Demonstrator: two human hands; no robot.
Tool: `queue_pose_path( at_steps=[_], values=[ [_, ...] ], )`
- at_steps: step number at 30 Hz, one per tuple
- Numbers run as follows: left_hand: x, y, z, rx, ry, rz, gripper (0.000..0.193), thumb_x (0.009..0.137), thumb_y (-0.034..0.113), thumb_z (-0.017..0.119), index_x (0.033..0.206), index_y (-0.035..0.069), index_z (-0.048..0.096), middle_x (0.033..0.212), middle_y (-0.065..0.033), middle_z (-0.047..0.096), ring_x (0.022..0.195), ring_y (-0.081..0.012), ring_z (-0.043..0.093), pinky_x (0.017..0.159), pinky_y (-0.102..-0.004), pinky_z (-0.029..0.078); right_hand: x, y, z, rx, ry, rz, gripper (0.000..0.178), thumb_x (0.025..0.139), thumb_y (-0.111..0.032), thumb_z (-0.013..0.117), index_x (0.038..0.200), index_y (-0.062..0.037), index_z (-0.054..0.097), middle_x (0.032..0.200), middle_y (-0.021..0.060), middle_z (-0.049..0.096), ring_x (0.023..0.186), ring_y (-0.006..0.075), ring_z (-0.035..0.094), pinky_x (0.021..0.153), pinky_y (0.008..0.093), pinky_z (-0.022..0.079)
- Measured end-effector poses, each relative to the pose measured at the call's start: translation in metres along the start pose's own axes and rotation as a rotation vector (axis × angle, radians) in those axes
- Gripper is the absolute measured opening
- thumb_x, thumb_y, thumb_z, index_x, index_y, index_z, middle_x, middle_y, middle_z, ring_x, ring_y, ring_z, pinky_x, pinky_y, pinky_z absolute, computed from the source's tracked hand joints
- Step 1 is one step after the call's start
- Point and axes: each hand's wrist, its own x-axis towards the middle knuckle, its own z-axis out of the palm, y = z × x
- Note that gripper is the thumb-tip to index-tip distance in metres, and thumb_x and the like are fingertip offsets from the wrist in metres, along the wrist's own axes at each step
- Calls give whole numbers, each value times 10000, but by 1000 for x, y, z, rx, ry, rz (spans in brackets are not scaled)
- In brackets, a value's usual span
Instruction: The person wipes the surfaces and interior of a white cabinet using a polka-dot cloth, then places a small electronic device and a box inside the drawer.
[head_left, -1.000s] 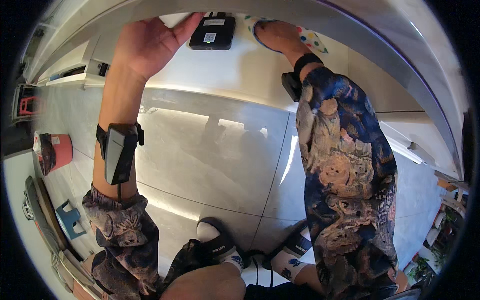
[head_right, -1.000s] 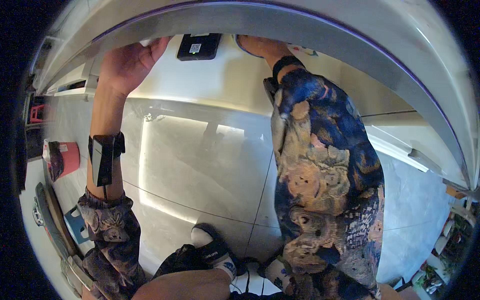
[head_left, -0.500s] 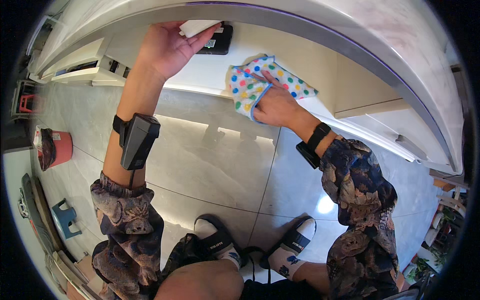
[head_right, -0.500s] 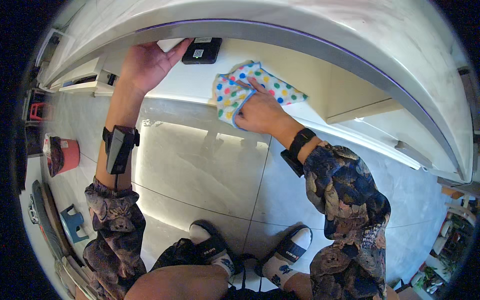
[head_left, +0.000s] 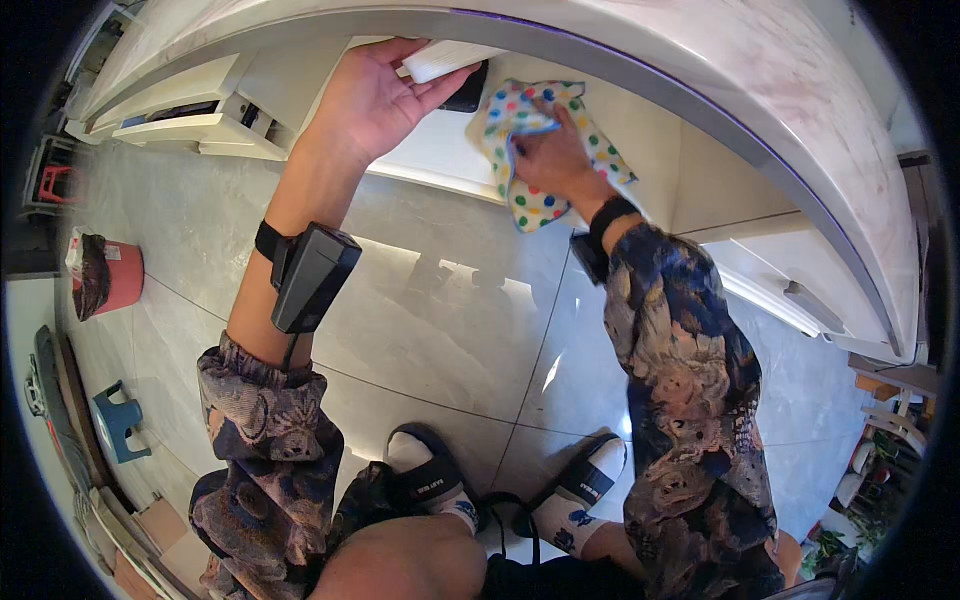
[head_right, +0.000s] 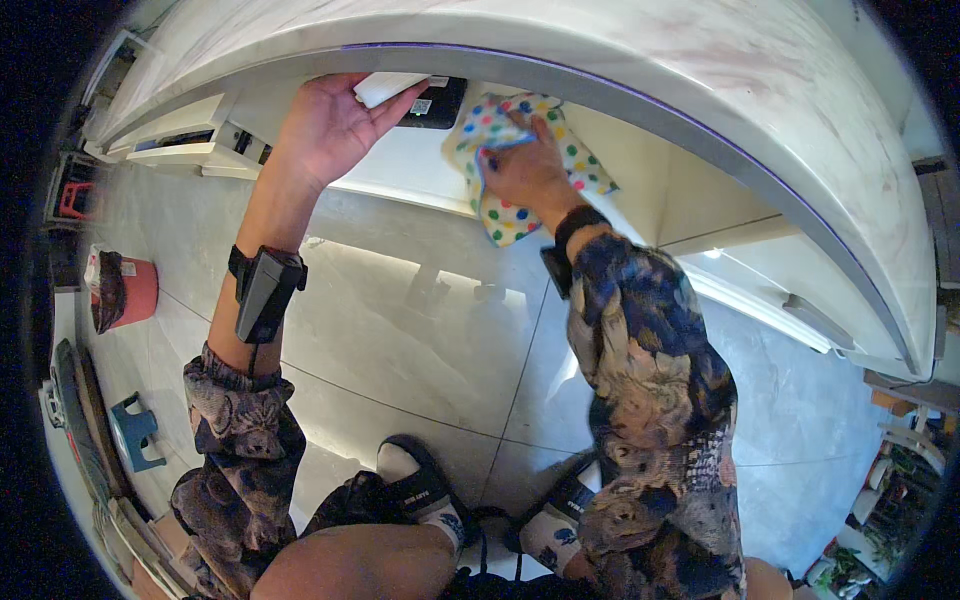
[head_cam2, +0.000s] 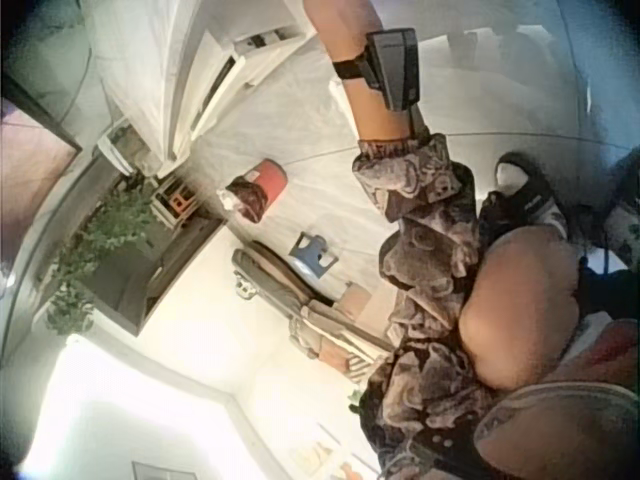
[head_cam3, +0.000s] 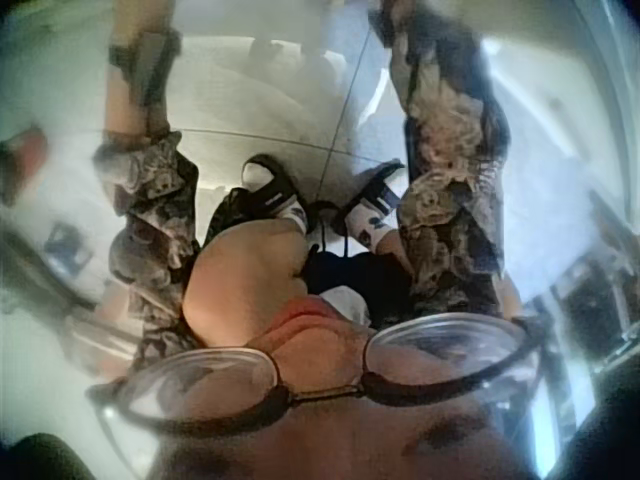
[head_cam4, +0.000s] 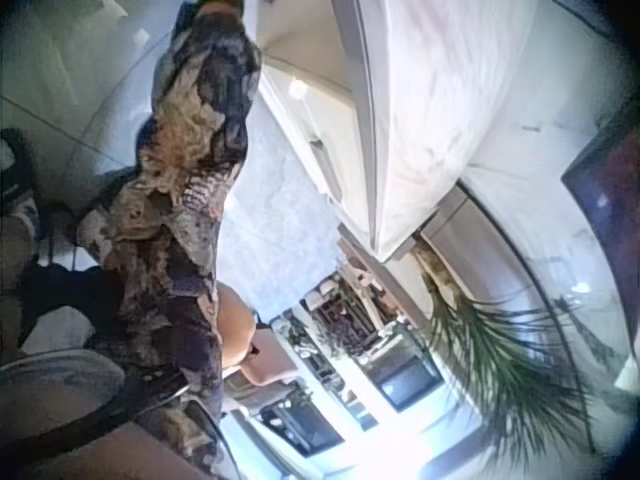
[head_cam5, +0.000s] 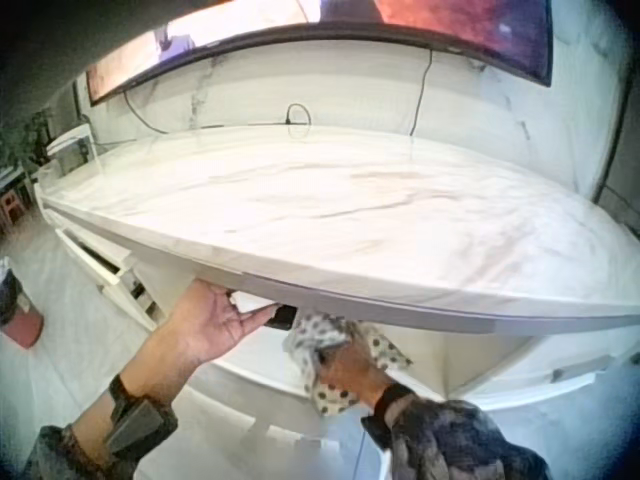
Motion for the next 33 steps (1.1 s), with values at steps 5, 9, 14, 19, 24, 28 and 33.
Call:
queue_pose_path(
  at_steps=[5, 9, 14, 19, 24, 28, 33],
  values=[
    [2, 2, 0, -85, -35, -29, 388, 950, 82, 313, 1280, -119, 347, 1317, -299, 396, 1234, -457, 401, 1066, -474, 381, -69, -15, 12, 59, 174, -185, 352, 821, -296, 523, 1044, -73, 678, 1350, 97, 486, 1300, 242, 390, 1095, 415, 262],
    [2, 3, 3, -90, -32, -44, 397, 948, 80, 323, 1276, -145, 320, 1316, -311, 393, 1231, -435, 417, 1059, -471, 394, -95, -7, 17, 93, 252, -187, 380, 734, -118, 615, 1110, -60, 631, 1345, 105, 488, 1212, 258, 493, 928, 393, 475],
    [-2, -3, 10, -98, 28, -44, 386, 954, 86, 321, 1253, -157, 342, 1294, -312, 413, 1215, -418, 441, 1048, -456, 414, -147, 19, 15, 304, 341, -221, 362, 713, -3, 623, 1075, -5, 615, 1175, 126, 606, 1065, 255, 588, 866, 341, 489],
    [-7, 7, 0, -93, -33, -37, 305, 943, 54, 355, 1152, -167, 383, 1202, -283, 460, 1147, -382, 495, 1021, -449, 456, -143, 9, -28, 1276, 905, 582, 307, 865, 22, 428, 1144, 23, 557, 1133, 105, 596, 999, 150, 550, 851, 278, 438],
    [-7, 10, 7, -95, -8, -40, 339, 947, 66, 348, 1183, -176, 370, 1244, -300, 437, 1164, -396, 483, 1028, -447, 446, -100, 74, -18, 1332, 993, 857, 365, 904, -110, 452, 1247, 9, 488, 1162, 106, 561, 1033, 198, 534, 891, 304, 417],
    [1, 1, 5, -101, -3, -36, 348, 949, 72, 336, 1186, -179, 374, 1259, -316, 431, 1175, -417, 471, 1037, -452, 434, -49, 112, 5, 493, 391, 1032, 454, 915, -303, 357, 1251, -53, 531, 1345, 165, 483, 1241, 342, 444, 1065, 439, 280],
    [0, 6, -10, -38, -4, -14, 351, 945, 65, 342, 1193, -182, 370, 1258, -318, 432, 1179, -415, 469, 1033, -444, 438, -14, 75, 15, 48, 206, 642, 423, 895, -305, 366, 1125, -42, 603, 1250, 165, 557, 1198, 327, 481, 1060, 414, 304]
  ],
)
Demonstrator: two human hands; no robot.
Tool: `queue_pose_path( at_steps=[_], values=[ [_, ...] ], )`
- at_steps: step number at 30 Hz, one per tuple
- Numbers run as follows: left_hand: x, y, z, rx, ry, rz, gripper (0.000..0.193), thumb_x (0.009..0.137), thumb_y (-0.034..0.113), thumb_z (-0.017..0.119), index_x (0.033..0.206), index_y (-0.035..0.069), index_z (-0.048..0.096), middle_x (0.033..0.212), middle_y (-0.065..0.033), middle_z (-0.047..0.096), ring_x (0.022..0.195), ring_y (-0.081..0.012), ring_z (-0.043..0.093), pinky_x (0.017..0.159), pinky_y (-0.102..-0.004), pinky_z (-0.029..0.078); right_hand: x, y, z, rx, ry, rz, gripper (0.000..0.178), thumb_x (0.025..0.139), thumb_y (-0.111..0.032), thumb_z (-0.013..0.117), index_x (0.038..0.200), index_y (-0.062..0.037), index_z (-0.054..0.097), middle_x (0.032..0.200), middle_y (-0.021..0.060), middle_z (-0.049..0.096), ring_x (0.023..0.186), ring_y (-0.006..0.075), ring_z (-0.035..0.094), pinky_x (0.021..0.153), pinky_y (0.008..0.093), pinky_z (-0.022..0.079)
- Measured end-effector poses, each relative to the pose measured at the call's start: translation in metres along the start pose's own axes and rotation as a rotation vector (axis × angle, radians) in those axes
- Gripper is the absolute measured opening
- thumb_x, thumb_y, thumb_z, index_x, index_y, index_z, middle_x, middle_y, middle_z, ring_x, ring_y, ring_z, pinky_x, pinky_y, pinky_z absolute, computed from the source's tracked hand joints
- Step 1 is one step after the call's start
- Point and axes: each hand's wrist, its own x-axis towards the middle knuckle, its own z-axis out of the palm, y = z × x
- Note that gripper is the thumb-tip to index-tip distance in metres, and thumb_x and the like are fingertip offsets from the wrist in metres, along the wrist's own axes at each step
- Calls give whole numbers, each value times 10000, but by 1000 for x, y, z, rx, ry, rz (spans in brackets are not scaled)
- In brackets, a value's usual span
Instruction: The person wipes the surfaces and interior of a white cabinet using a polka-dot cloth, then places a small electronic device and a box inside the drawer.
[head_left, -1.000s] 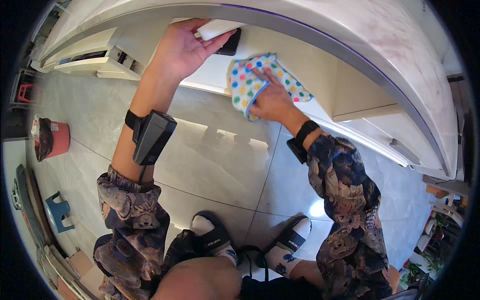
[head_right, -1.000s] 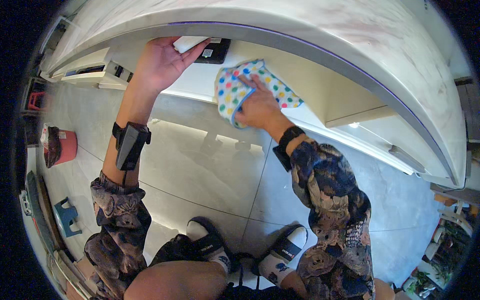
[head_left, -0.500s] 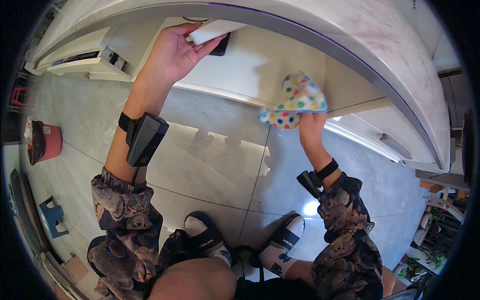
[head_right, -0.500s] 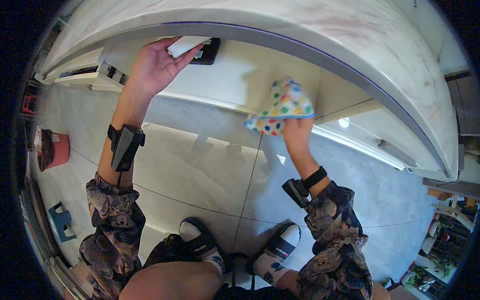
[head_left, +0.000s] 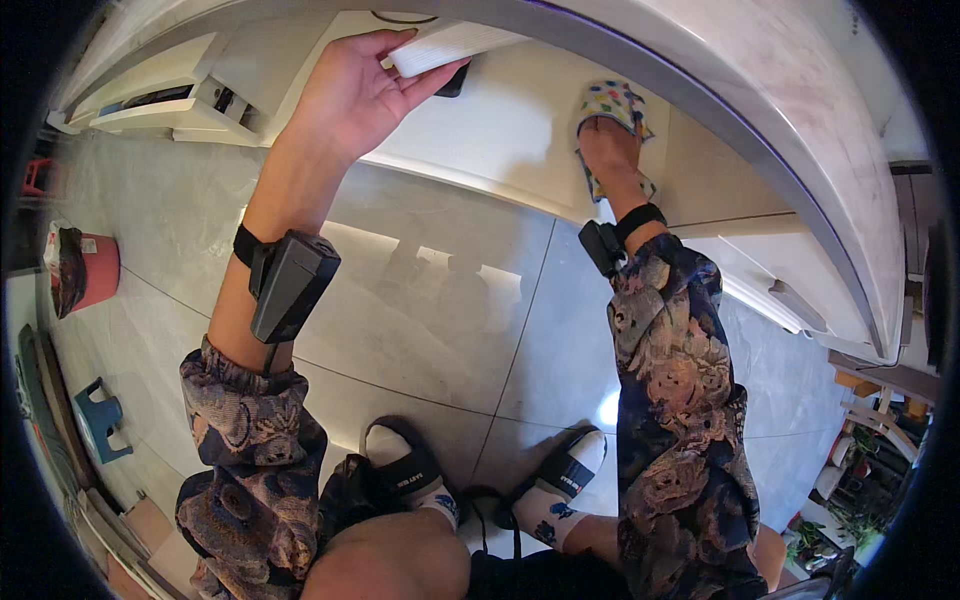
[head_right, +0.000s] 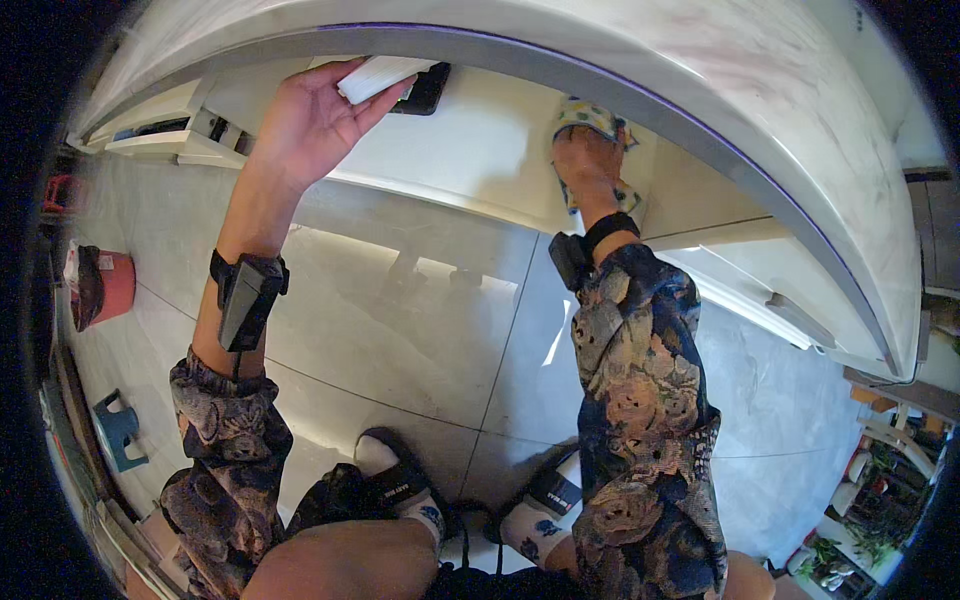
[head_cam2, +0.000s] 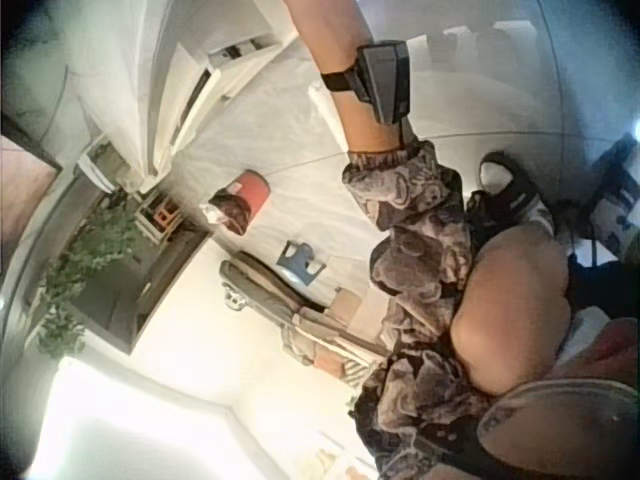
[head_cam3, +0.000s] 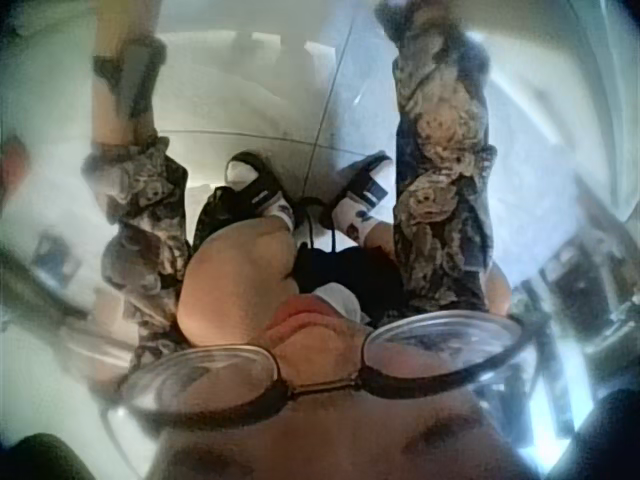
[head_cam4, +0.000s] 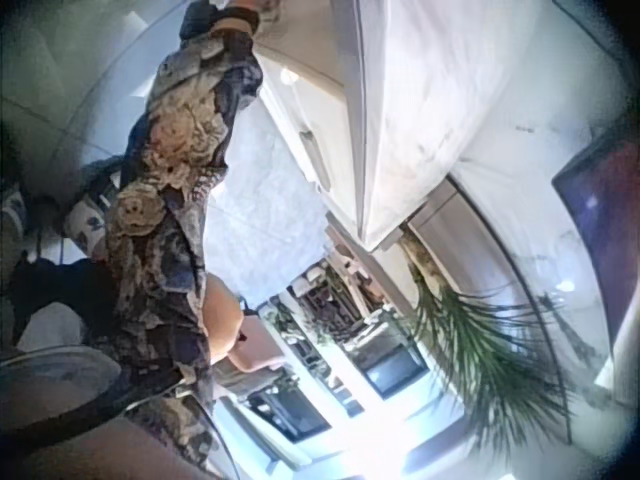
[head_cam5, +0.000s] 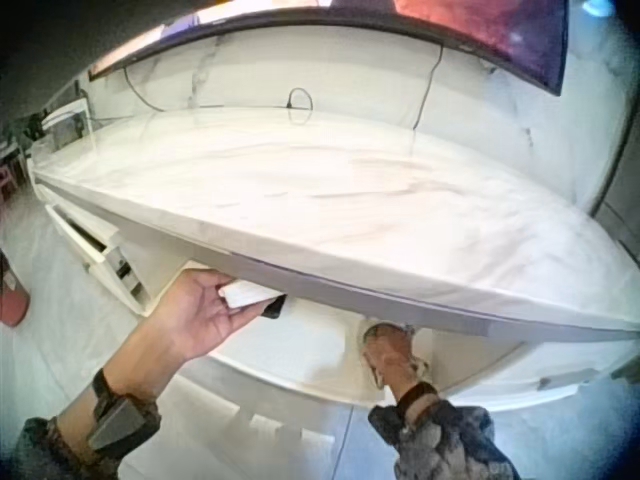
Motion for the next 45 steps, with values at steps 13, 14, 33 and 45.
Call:
queue_pose_path(
  at_steps=[13, 14, 33, 45],
  values=[
    [15, -33, 15, -15, 39, -66, 374, 942, 58, 377, 1221, -190, 353, 1284, -309, 421, 1202, -407, 449, 1061, -444, 402, -103, -67, 6, 216, 341, -668, 229, 717, -155, 571, 865, -62, 719, 1252, 135, 569, 1235, 273, 472, 1068, 364, 338],
    [18, -39, 20, -26, 24, -81, 374, 942, 58, 377, 1221, -190, 353, 1284, -309, 421, 1202, -407, 449, 1061, -444, 402, -105, -49, 7, 197, 337, -654, 229, 717, -155, 571, 865, -62, 719, 1252, 135, 569, 1235, 273, 472, 1068, 364, 338],
    [22, -58, 29, -54, 48, -93, 243, 908, 26, 438, 1081, -144, 433, 1139, -259, 487, 1104, -363, 509, 1012, -446, 463, -167, 92, -12, 486, 467, -107, 425, 753, -21, 500, 1175, 20, 538, 1166, 232, 547, 1131, 436, 452, 994, 469, 340],
    [44, -65, 20, 16, 64, -72, 351, 934, 54, 361, 1182, -195, 354, 1259, -316, 430, 1206, -407, 445, 1063, -460, 403, -120, -95, 61, 722, 140, -140, 503, 768, -165, 552, 1253, -36, 519, 1314, 205, 452, 1254, 349, 369, 1061, 402, 302]
  ],
)
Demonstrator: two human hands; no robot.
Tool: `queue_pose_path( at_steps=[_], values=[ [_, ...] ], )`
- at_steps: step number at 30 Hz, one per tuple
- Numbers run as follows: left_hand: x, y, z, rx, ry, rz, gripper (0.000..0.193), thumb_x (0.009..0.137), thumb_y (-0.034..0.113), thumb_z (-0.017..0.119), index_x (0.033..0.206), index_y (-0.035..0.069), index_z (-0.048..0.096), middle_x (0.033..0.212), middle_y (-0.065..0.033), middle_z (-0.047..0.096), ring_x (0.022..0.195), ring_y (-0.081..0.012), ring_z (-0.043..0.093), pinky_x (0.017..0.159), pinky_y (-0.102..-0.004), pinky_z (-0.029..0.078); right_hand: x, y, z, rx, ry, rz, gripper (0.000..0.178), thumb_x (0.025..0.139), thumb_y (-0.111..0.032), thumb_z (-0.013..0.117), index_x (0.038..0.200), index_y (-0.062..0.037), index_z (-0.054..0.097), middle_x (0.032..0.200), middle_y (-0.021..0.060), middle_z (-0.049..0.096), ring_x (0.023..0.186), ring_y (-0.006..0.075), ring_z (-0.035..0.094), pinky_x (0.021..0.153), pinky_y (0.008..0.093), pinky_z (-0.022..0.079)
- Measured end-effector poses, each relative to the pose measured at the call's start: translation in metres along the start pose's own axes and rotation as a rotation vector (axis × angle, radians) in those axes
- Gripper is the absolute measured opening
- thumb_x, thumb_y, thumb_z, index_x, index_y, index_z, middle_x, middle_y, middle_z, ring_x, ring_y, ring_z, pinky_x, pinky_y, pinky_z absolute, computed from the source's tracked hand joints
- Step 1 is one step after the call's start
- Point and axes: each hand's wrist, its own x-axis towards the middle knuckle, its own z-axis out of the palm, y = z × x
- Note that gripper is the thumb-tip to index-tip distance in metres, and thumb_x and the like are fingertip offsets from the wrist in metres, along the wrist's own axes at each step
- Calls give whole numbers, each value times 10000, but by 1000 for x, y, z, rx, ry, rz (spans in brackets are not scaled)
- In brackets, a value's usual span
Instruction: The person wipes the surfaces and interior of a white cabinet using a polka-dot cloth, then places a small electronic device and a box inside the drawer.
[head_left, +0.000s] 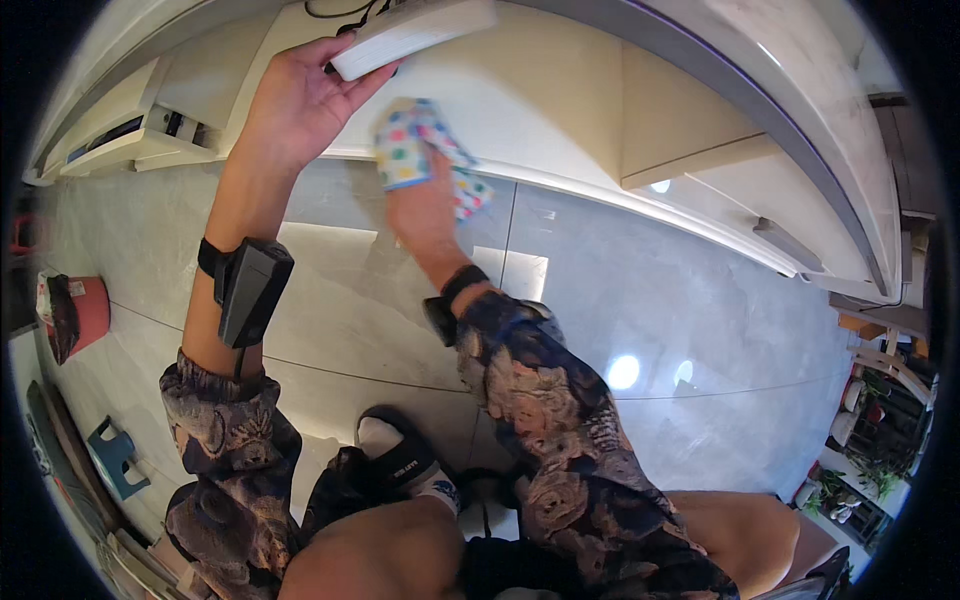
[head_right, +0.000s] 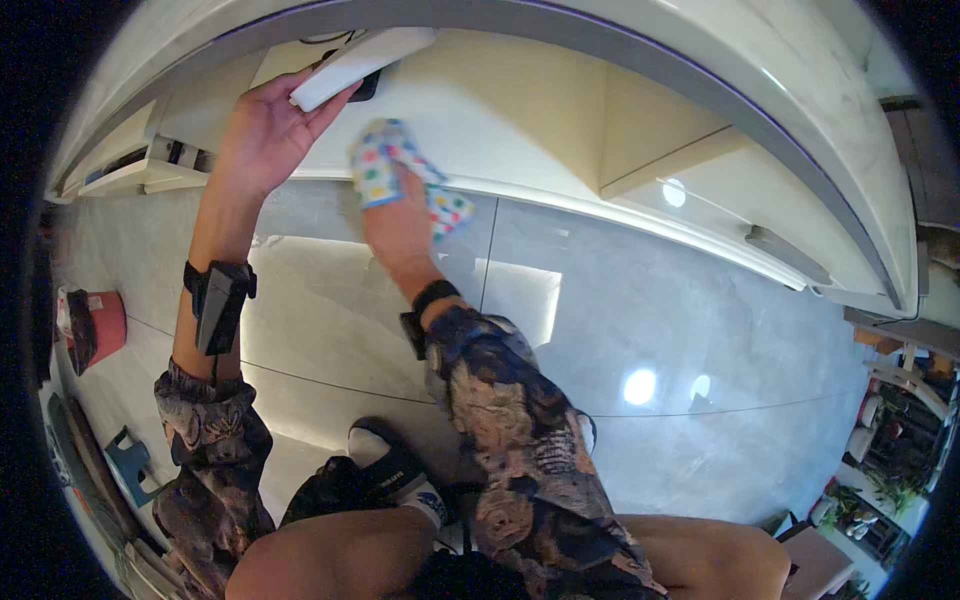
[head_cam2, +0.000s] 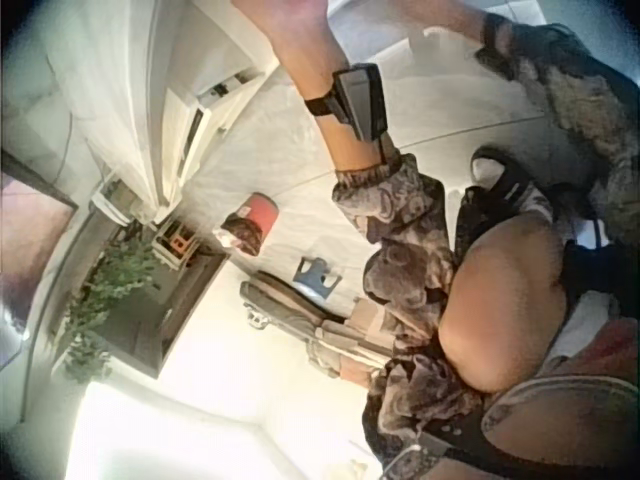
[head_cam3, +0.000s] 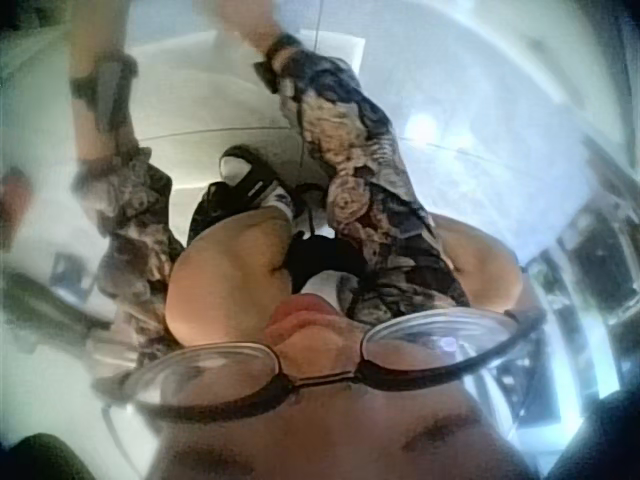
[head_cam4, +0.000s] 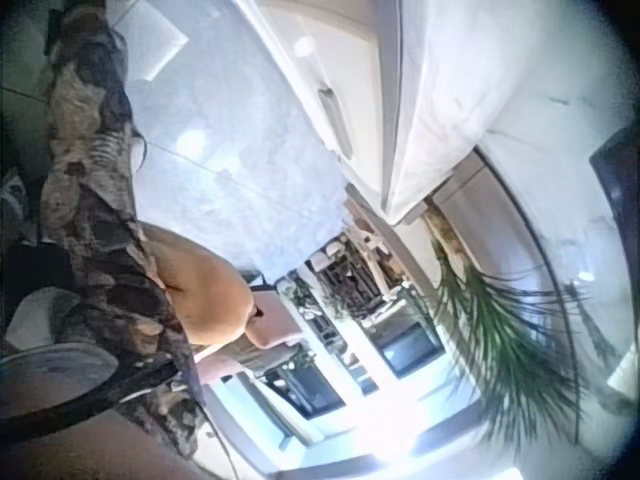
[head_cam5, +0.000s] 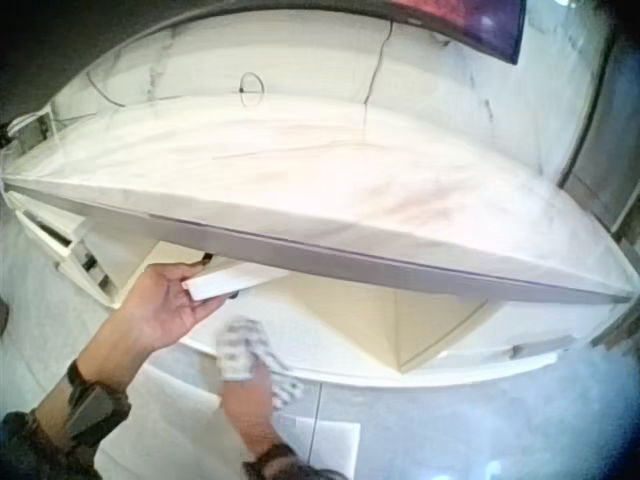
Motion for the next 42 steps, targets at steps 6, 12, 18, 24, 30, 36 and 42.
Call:
queue_pose_path(
  at_steps=[6, 12, 18, 24, 30, 36, 42],
  values=[
    [-2, 6, -2, -21, -45, -15, 360, 916, 43, 400, 1179, -199, 352, 1260, -319, 428, 1201, -419, 444, 1056, -460, 411, 29, -60, 48, -351, -377, -442, 398, 779, -162, 514, 1155, -59, 595, 1244, 158, 541, 1214, 288, 449, 1088, 420, 260],
    [-4, 7, 0, -32, -32, -55, 334, 907, 40, 460, 1167, -155, 385, 1232, -301, 450, 1186, -417, 457, 1035, -452, 433, 0, -41, -9, 435, -122, -244, 393, 857, -82, 475, 1238, 13, 498, 1297, 159, 504, 1165, 324, 508, 1085, 437, 284],
    [2, -16, 2, 8, -10, -71, 363, 873, 24, 529, 1205, -70, 418, 1237, -212, 456, 1190, -324, 452, 1052, -451, 409, -90, 20, -106, 827, 500, 310, 405, 932, -77, 404, 1316, 50, 381, 1281, 154, 482, 1162, 244, 478, 962, 381, 416],
    [1, -43, 3, 152, -17, -52, 521, 860, 30, 551, 1320, -39, 316, 1265, -181, 431, 1187, -312, 457, 1046, -444, 412, -72, 51, -119, 90, 584, 282, 461, 828, 22, 410, 1286, 82, 428, 1360, 232, 431, 1295, 368, 345, 1108, 404, 165],
    [-2, -52, 6, 140, -3, -19, 555, 860, 22, 549, 1349, -19, 290, 1272, -171, 434, 1181, -300, 469, 1045, -447, 413, -55, 45, -91, -30, 449, 271, 505, 733, 38, 481, 1237, 25, 512, 1283, 239, 492, 1233, 430, 388, 1084, 422, 229],
    [-1, -53, 1, 124, -52, -30, 525, 862, 5, 536, 1339, -15, 317, 1270, -171, 449, 1185, -288, 471, 1046, -447, 411, -52, 2, -49, -123, 249, 145, 472, 740, 4, 548, 1212, -16, 537, 1244, 204, 529, 1176, 396, 459, 1019, 449, 343],
    [1, -58, 11, 102, -32, -15, 524, 867, 5, 526, 1340, -24, 303, 1261, -175, 446, 1191, -303, 463, 1048, -444, 412, -32, -24, 14, -141, -14, -201, 460, 709, -37, 578, 1170, -27, 564, 1142, 184, 593, 1144, 379, 486, 984, 468, 383]
  ],
)
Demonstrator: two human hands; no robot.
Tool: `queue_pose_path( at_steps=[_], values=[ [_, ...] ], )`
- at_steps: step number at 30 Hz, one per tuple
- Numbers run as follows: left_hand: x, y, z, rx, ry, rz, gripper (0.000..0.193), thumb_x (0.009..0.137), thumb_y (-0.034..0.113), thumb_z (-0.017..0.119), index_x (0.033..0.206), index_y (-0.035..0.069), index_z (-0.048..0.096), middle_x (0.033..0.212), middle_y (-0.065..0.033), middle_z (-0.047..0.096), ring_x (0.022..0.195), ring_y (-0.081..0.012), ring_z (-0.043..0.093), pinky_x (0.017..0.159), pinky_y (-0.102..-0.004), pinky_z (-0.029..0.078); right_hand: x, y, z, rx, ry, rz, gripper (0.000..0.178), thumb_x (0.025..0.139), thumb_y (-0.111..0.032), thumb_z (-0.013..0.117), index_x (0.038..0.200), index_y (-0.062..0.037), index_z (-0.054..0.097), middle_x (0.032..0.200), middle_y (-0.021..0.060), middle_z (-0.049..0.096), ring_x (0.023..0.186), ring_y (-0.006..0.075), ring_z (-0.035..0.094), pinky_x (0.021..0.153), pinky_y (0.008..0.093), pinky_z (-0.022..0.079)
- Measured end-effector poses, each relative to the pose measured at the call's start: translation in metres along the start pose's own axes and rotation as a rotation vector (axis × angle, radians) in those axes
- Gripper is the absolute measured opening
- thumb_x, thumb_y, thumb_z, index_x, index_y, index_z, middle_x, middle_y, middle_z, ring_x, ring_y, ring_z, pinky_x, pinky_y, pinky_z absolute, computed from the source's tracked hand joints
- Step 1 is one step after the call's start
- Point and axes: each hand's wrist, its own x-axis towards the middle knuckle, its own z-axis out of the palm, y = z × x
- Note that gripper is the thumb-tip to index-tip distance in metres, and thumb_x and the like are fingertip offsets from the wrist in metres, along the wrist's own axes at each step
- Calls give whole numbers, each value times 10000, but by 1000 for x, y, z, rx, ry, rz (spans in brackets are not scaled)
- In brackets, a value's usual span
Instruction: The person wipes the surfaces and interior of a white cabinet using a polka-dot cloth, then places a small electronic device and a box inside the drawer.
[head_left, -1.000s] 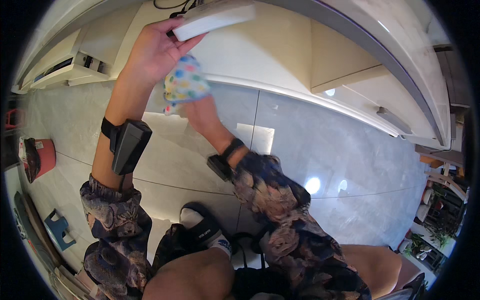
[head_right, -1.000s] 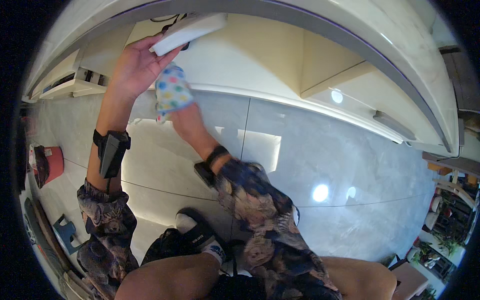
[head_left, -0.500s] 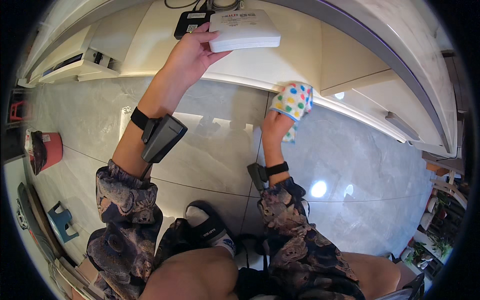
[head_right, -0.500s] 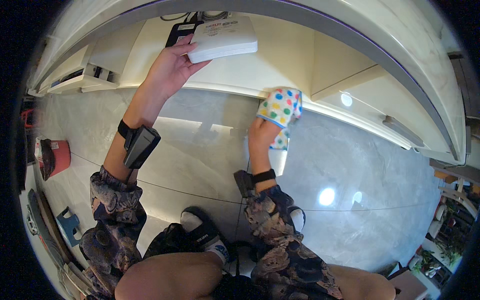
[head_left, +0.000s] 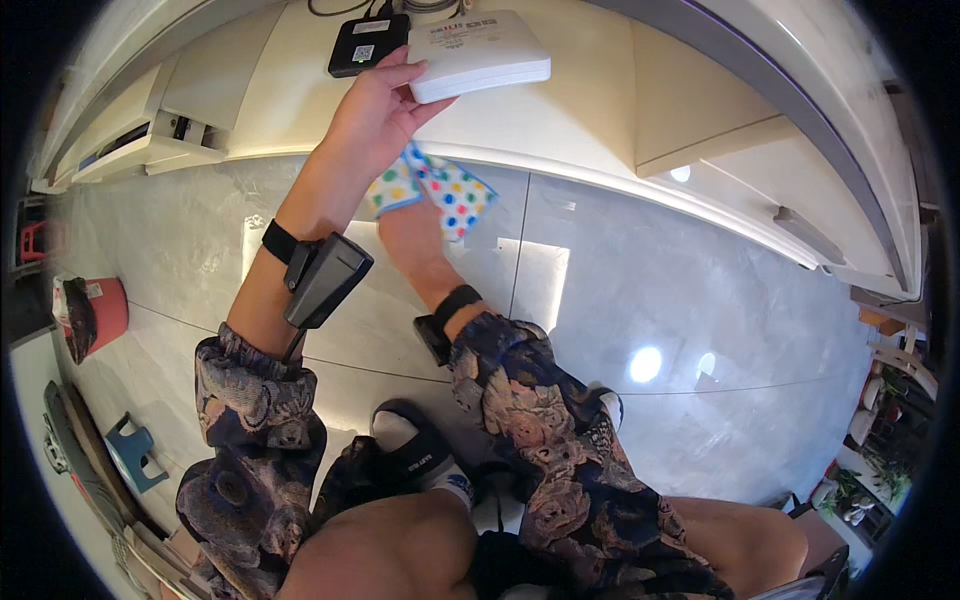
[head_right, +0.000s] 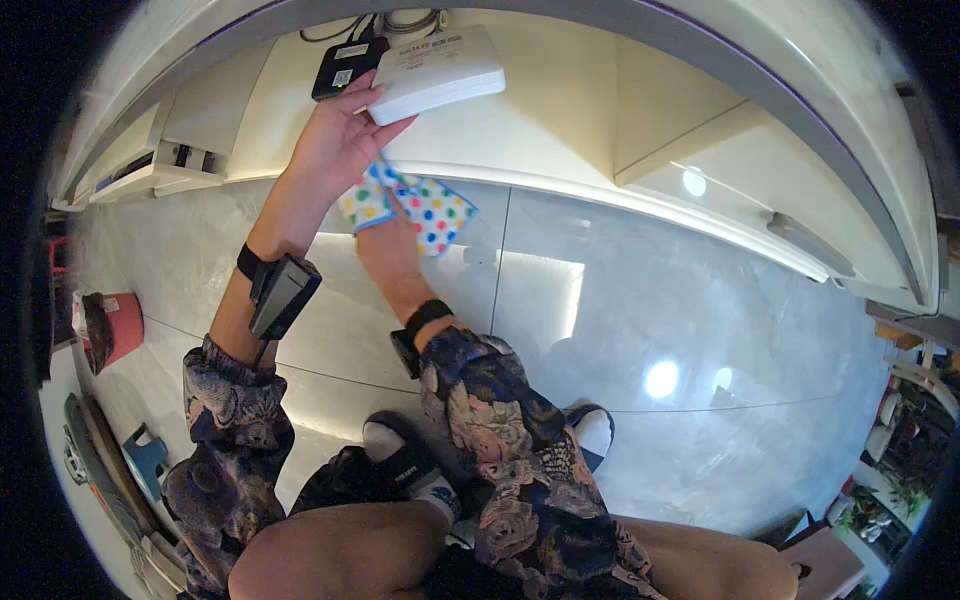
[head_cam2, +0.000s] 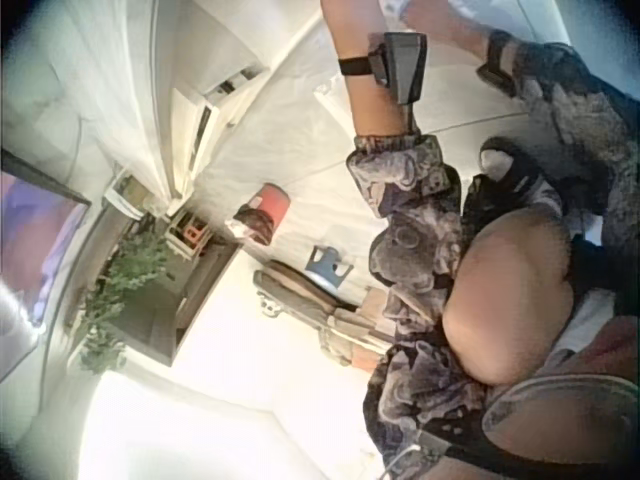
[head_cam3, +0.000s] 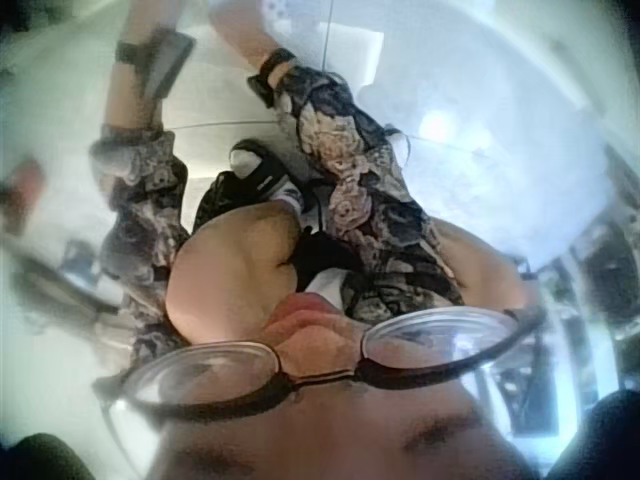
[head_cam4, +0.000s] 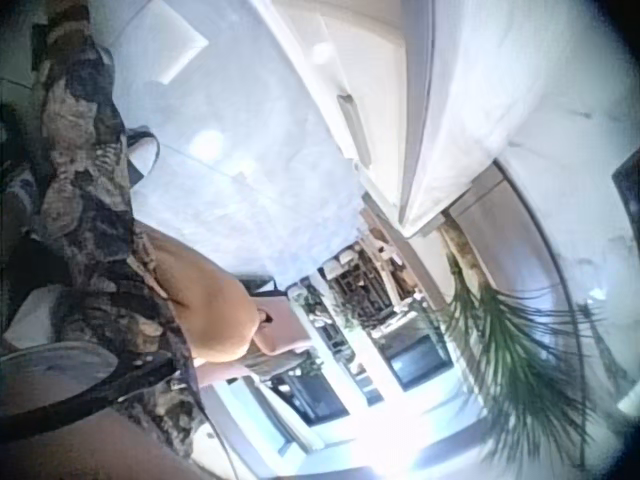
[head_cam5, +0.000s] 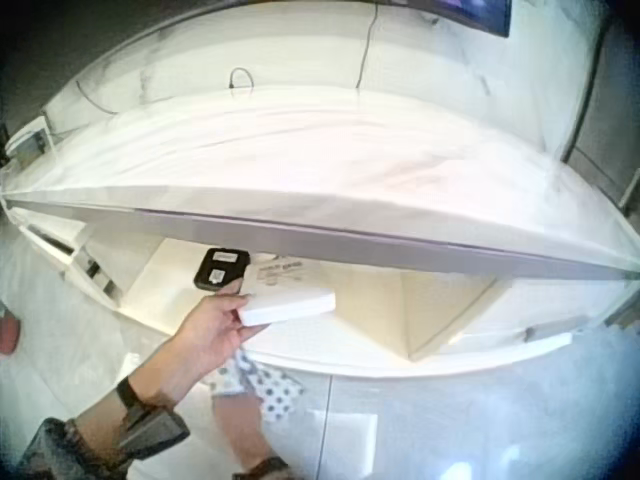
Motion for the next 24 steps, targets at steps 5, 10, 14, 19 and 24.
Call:
queue_pose_path(
  at_steps=[5, 10, 14, 19, 24],
  values=[
    [7, 5, 11, 38, 8, -49, 525, 863, -17, 516, 1333, -37, 284, 1254, -181, 433, 1176, -316, 468, 1050, -444, 413, -16, 1, -35, 421, 99, 70, 420, 749, -33, 539, 1167, -2, 557, 1231, 226, 528, 1163, 438, 444, 1021, 483, 336],
    [2, 5, -2, 61, 38, -44, 568, 862, 0, 525, 1369, -10, 269, 1269, -176, 427, 1179, -320, 459, 1023, -468, 430, -80, 6, -100, 813, 419, 323, 416, 866, -47, 496, 1273, 29, 457, 1305, 176, 469, 1213, 317, 434, 1014, 421, 340],
    [1, -5, -3, 61, 60, -39, 608, 861, -1, 525, 1394, -4, 231, 1279, -177, 421, 1192, -323, 450, 1021, -472, 430, -90, 50, -123, 667, 607, 574, 355, 887, -44, 472, 1227, 55, 478, 1248, 162, 515, 1162, 260, 481, 974, 367, 381],
    [7, -8, -8, 35, 46, -33, 560, 871, 8, 521, 1371, -23, 271, 1290, -182, 423, 1187, -309, 462, 1040, -442, 420, -46, 61, -122, 273, 501, 573, 392, 840, -36, 468, 1210, 93, 483, 1231, 258, 511, 1144, 404, 469, 1011, 412, 329],
    [8, -1, 2, 32, 30, -36, 572, 870, 3, 523, 1376, -24, 257, 1299, -180, 412, 1206, -313, 444, 1050, -447, 407, -22, 19, -99, 76, 278, 626, 391, 813, -51, 484, 1191, 38, 528, 1197, 257, 531, 1116, 419, 472, 952, 429, 382]
  ],
)
